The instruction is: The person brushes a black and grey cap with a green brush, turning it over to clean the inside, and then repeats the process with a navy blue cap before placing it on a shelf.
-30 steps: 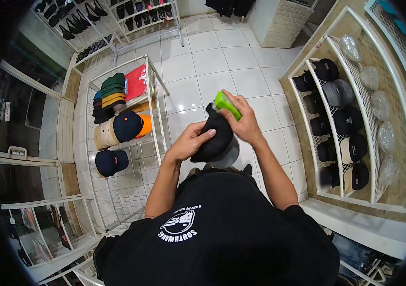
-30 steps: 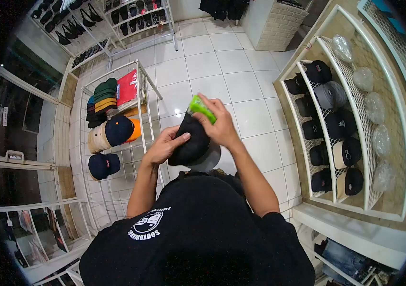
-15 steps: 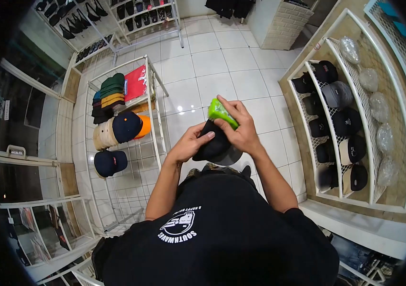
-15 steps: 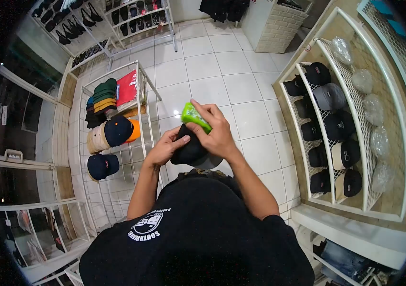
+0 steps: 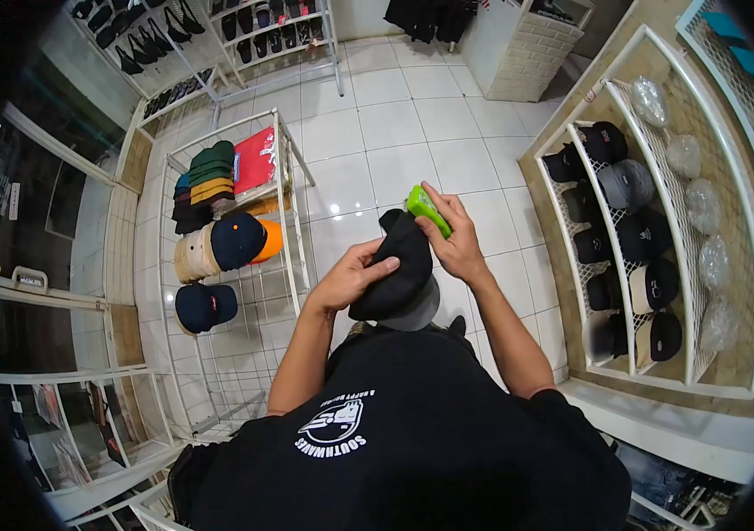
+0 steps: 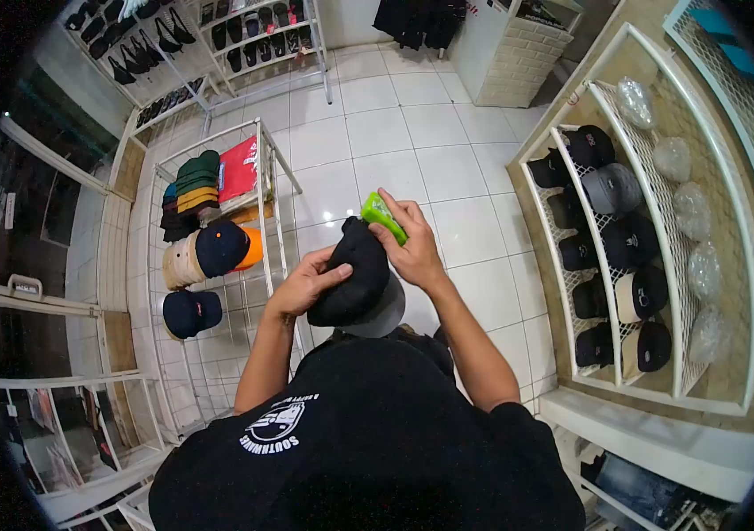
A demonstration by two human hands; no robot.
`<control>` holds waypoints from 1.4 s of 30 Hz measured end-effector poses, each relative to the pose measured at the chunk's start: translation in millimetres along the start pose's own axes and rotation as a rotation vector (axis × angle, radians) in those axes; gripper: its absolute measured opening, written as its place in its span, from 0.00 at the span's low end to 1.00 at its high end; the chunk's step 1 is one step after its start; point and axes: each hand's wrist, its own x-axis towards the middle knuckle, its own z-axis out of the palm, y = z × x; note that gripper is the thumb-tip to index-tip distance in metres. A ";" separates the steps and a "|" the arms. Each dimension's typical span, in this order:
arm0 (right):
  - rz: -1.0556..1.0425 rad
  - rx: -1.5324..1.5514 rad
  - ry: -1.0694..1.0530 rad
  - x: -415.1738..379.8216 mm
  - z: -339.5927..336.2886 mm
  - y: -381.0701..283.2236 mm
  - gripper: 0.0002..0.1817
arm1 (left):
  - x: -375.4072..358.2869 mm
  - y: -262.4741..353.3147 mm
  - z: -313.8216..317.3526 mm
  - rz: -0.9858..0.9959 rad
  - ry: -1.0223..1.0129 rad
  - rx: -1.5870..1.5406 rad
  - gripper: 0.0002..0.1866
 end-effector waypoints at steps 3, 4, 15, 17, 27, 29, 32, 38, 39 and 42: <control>-0.058 0.082 0.030 -3.8 1.3 -29.7 0.31 | 0.7 4.1 -2.6 0.012 -0.002 0.035 0.19; -0.116 0.032 0.016 -2.2 2.8 -30.2 0.31 | 0.8 4.1 -4.1 0.008 -0.016 0.032 0.19; 0.488 0.664 0.089 -34.9 -11.4 51.8 0.25 | -0.8 4.5 -9.4 0.134 0.219 -0.097 0.24; 0.612 0.852 0.077 -38.9 -10.6 59.5 0.26 | 2.4 -1.1 -16.1 0.156 0.210 -0.086 0.23; -0.069 -0.505 0.176 -31.0 -14.8 0.0 0.32 | 11.8 14.2 10.4 0.099 0.237 0.175 0.24; 0.004 -0.040 0.089 -28.4 -8.4 -24.1 0.35 | 15.9 3.2 8.7 0.047 0.172 0.179 0.22; -0.165 -0.103 0.056 -16.0 -3.9 -27.3 0.37 | 16.6 2.6 11.5 0.103 0.053 0.290 0.20; -0.231 -0.217 -0.016 -6.2 -5.5 -28.7 0.36 | 19.7 -3.0 9.1 0.066 0.073 0.217 0.21; -0.301 -0.295 -0.046 -8.6 -4.2 -45.4 0.37 | 20.1 -4.2 11.5 0.188 0.081 0.245 0.22; -0.001 -0.124 0.016 2.3 -14.4 -23.3 0.34 | 18.4 1.6 19.0 0.034 0.047 0.144 0.22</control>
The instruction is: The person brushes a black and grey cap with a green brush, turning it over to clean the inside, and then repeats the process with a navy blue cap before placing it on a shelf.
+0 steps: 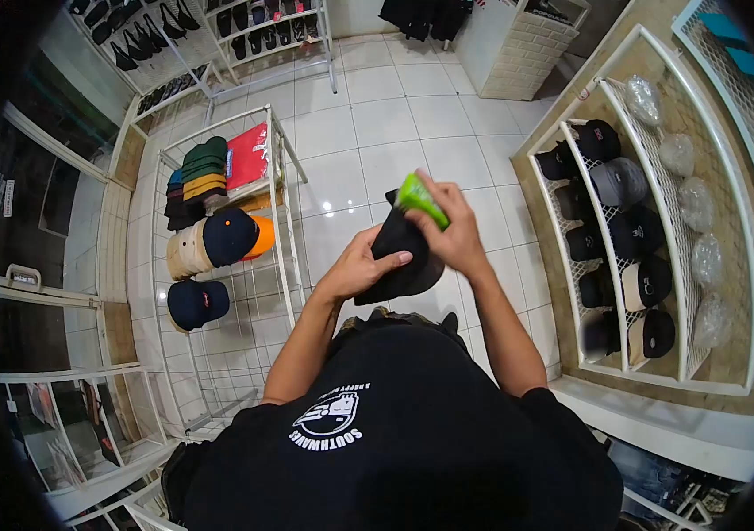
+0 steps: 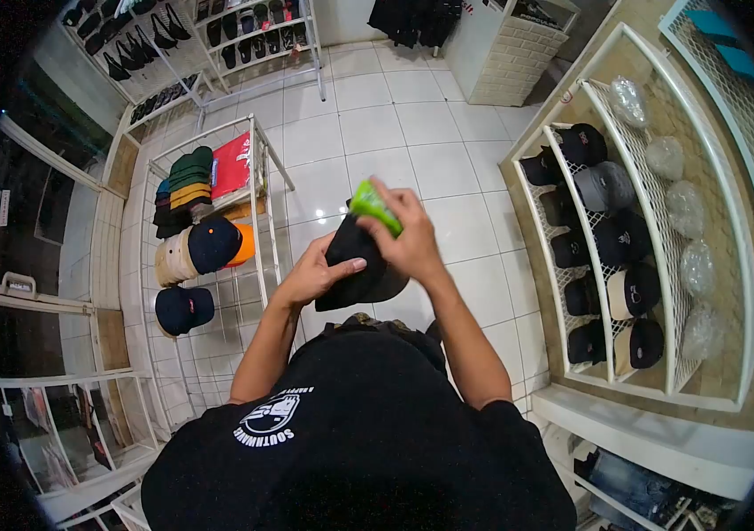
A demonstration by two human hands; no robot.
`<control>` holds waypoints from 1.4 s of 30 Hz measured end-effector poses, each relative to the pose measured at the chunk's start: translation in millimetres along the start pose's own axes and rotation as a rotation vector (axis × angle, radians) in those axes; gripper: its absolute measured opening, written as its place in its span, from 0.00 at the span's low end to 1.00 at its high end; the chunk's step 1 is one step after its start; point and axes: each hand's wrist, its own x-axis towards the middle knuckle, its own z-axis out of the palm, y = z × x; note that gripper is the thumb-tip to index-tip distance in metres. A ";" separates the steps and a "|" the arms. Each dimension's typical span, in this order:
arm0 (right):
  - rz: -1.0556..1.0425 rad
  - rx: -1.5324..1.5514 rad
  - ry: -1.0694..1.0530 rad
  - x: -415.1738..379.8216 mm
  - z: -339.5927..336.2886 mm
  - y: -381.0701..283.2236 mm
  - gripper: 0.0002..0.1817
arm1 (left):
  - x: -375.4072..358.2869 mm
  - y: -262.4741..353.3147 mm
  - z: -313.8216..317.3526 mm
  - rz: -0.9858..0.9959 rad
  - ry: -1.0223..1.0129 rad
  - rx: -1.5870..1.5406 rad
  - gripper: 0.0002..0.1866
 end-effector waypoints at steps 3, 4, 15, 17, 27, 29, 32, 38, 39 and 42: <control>-0.073 0.025 0.037 -0.7 -6.1 6.2 0.34 | 8.6 -2.4 0.6 -0.015 -0.026 -0.013 0.20; -0.183 -0.066 -0.030 -3.7 -9.1 -7.6 0.34 | 10.0 -4.6 -1.9 0.029 -0.019 0.045 0.21; -0.268 -0.158 -0.011 -15.3 -11.1 -11.1 0.33 | 15.3 -6.5 4.3 0.107 -0.069 0.084 0.21; 0.078 0.058 0.111 -9.4 -10.0 17.3 0.36 | 13.2 1.1 9.8 -0.130 -0.035 -0.008 0.19; 0.068 0.071 0.122 -2.2 -8.3 7.8 0.35 | 9.5 1.4 1.9 -0.048 -0.052 -0.049 0.18; -0.259 -0.113 0.021 -12.2 -7.0 -16.0 0.33 | 4.8 -6.3 -4.7 -0.030 -0.012 -0.057 0.21; -0.056 0.039 0.034 -6.1 -0.6 7.3 0.33 | -0.9 -2.4 -5.6 -0.068 -0.035 -0.089 0.19; -0.159 0.047 0.001 -12.8 3.7 -13.0 0.32 | -4.2 -0.3 -14.4 -0.122 -0.016 -0.071 0.22; -0.153 0.049 0.001 -11.0 4.6 -6.9 0.32 | -6.4 1.2 -14.2 -0.128 -0.017 -0.071 0.22; 0.010 -0.073 0.036 -8.1 3.3 45.5 0.31 | -9.1 10.0 -9.7 -0.161 -0.047 -0.122 0.23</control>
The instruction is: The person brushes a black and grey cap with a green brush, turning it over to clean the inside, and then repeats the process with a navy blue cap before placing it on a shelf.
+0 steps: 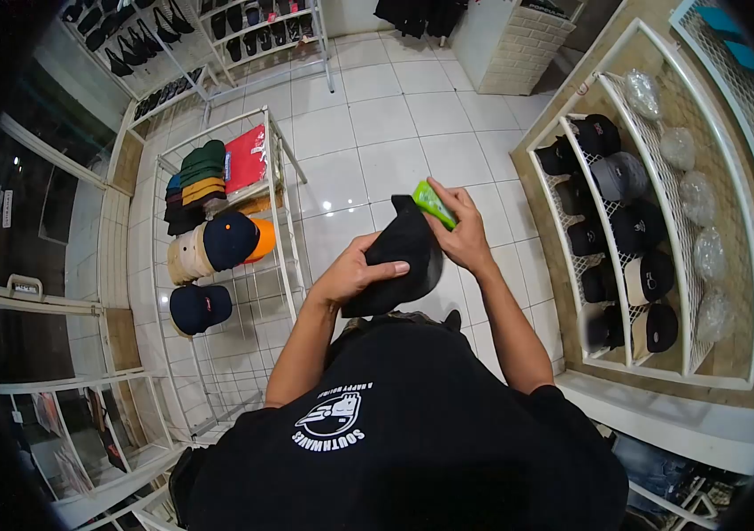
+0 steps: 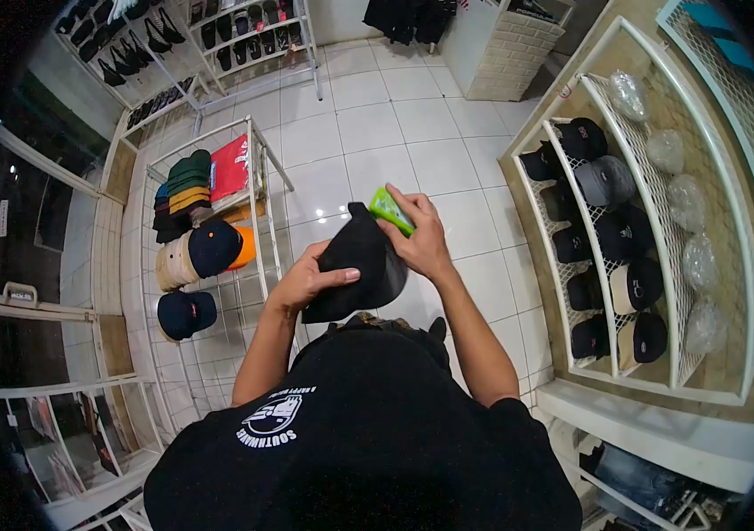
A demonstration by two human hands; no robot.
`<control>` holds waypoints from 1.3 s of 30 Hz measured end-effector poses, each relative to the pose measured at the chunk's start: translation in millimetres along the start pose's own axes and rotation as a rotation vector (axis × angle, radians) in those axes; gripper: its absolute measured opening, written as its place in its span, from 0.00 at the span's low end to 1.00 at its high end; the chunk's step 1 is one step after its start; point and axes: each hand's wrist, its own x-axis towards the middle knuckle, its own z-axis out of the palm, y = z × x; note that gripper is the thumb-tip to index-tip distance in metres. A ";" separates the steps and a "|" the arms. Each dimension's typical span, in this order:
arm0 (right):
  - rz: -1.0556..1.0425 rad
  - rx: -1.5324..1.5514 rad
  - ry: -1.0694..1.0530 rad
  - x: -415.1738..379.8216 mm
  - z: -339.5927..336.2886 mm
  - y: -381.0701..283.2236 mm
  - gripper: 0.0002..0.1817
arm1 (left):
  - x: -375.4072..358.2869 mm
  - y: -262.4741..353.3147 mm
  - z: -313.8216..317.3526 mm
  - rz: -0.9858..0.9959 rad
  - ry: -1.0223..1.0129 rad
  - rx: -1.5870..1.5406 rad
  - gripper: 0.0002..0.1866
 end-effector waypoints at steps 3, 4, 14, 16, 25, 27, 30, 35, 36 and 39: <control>0.079 0.309 0.037 -9.8 -7.1 17.6 0.28 | -2.0 8.9 -4.3 0.200 0.065 -0.015 0.24; 0.202 0.558 0.054 -13.4 -9.6 7.9 0.27 | -5.2 6.2 -6.7 0.197 0.096 -0.064 0.24; 0.078 0.151 0.040 -16.5 -28.7 -11.1 0.33 | 5.5 11.2 -20.6 0.201 0.201 0.100 0.26; -0.147 -0.314 0.134 -15.9 -24.7 -26.5 0.36 | 7.9 5.1 -11.8 0.162 0.234 0.106 0.24; -0.089 -0.057 0.186 12.7 4.3 -40.3 0.35 | 5.7 3.3 0.0 0.081 0.025 0.163 0.14; -0.367 -0.033 0.055 9.0 6.5 -54.6 0.35 | 13.4 -8.1 -8.6 0.199 0.051 0.153 0.13; -0.284 -0.121 0.026 11.7 5.9 -62.9 0.35 | 7.1 -4.9 -10.1 0.193 0.064 0.185 0.12; -0.348 -0.097 0.043 13.8 9.5 -66.4 0.33 | 7.5 -12.1 -16.2 0.174 0.092 0.109 0.16; -0.380 -0.085 -0.028 9.5 9.6 -73.7 0.32 | 5.7 -10.4 -14.3 0.219 0.111 0.121 0.17; -0.116 -0.168 0.143 21.1 13.7 -41.5 0.34 | -1.0 -7.0 -12.4 0.058 0.072 0.127 0.17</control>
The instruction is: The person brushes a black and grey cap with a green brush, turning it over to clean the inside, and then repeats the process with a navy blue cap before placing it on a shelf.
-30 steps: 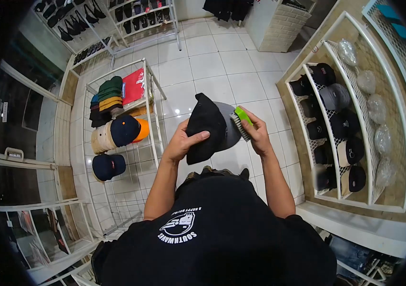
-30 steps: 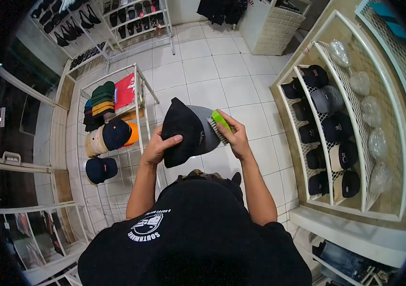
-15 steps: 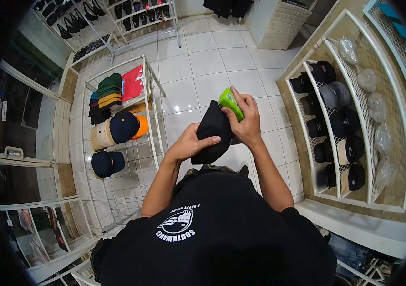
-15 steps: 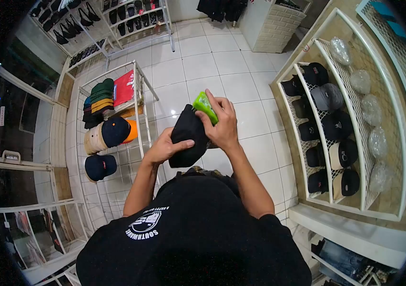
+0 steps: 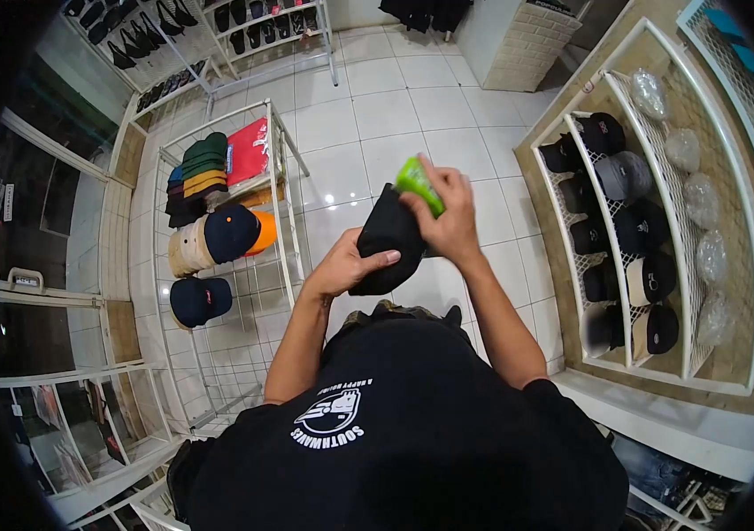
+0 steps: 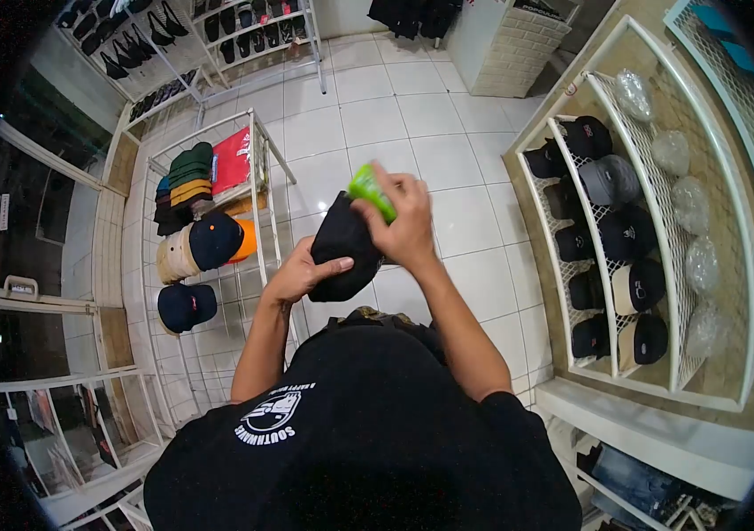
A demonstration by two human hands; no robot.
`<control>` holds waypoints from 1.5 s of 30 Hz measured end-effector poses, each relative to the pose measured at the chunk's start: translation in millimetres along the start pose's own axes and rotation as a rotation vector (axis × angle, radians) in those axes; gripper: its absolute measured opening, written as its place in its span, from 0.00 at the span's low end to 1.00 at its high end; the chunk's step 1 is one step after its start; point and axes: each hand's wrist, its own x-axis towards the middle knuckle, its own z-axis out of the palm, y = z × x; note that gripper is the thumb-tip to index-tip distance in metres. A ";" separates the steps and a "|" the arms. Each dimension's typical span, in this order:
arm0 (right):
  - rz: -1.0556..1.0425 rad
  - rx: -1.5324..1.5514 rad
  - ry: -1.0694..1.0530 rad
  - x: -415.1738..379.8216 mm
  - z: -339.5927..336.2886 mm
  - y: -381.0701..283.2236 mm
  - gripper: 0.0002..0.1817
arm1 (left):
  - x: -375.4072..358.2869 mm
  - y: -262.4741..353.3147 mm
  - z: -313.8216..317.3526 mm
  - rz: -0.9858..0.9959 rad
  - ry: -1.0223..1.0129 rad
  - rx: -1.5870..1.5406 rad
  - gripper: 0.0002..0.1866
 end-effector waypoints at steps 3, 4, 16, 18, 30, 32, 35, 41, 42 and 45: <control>-0.047 0.102 -0.024 -6.3 -1.5 -3.4 0.32 | 6.9 -7.2 -4.0 0.041 0.004 0.032 0.17; -0.116 0.202 -0.070 -11.3 -6.5 -16.9 0.31 | 4.7 -8.2 -3.2 0.050 0.016 -0.002 0.17; -0.015 0.122 0.097 -39.6 -1.1 2.0 0.34 | -6.5 4.3 -2.6 0.037 0.102 -0.246 0.20; 0.022 0.078 0.080 -52.0 4.7 10.4 0.36 | -6.2 9.0 -5.0 0.047 0.114 -0.265 0.21; 0.115 0.237 -0.013 -71.0 5.9 9.7 0.35 | 1.6 2.6 -1.2 0.042 0.096 -0.304 0.18; 0.180 0.176 -0.104 -85.8 5.6 30.0 0.33 | 0.2 0.8 -6.5 0.065 0.146 -0.305 0.17; 0.520 0.770 0.144 -74.1 8.9 34.9 0.31 | 8.2 -3.7 -7.7 0.133 0.177 -0.011 0.17; 0.856 1.085 0.185 -25.8 6.7 38.0 0.21 | 18.6 -6.7 28.3 0.492 0.056 0.896 0.35; 0.866 1.130 0.149 -20.0 3.8 34.1 0.19 | 20.2 -6.4 31.4 0.508 0.024 1.013 0.37; 0.974 1.153 0.081 -26.6 3.2 55.0 0.14 | 20.8 -5.8 37.5 0.408 -0.046 1.195 0.40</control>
